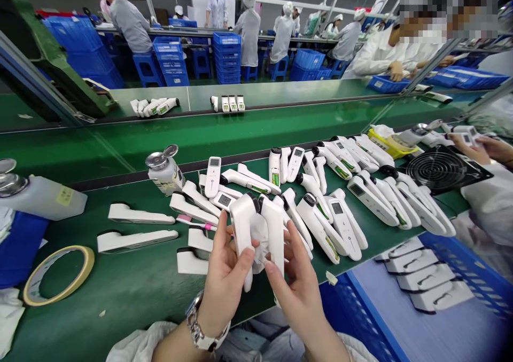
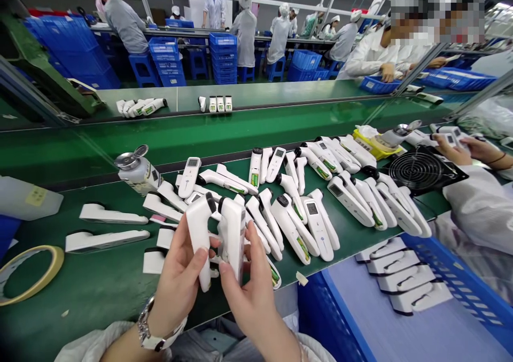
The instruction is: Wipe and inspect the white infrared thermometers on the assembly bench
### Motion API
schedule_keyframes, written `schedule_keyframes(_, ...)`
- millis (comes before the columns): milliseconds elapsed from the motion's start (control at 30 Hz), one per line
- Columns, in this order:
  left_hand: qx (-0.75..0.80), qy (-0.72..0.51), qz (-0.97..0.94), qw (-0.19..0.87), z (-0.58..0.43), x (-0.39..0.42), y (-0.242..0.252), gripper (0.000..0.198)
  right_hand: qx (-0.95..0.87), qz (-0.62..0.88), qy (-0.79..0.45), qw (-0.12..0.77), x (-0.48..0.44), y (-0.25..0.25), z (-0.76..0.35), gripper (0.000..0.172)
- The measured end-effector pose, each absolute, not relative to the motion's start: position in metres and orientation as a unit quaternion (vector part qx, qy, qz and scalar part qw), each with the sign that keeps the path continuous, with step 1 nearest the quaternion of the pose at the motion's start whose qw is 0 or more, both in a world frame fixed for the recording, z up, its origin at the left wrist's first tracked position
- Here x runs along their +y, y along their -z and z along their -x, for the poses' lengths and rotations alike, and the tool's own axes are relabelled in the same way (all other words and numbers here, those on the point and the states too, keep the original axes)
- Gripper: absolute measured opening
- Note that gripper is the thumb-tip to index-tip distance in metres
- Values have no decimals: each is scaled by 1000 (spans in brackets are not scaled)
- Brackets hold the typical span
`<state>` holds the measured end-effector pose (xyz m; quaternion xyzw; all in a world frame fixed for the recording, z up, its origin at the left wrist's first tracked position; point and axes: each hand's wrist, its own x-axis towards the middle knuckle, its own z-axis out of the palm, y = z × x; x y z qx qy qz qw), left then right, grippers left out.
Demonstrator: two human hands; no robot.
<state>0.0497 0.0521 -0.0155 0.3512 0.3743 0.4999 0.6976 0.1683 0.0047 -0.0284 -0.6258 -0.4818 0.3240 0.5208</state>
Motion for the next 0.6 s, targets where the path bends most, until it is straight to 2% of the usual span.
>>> schedule_keyframes(133, 338, -482, -371, 719, -51, 55, 12, 47, -496, 614, -319, 525, 0, 29, -166, 66)
schedule_keyframes(267, 321, -474, -354, 740, -53, 56, 12, 39, -535, 595, -312, 512, -3, 33, -160, 63)
schedule_keyframes(467, 308, -438, -306, 787, -50, 56, 11, 57, -605, 584, -241, 484, 4, 33, -152, 51)
schedule_keyframes(600, 344, -442, -297, 773, -45, 58, 8, 51, -645, 553, -229, 474, 16, 25, -165, 46)
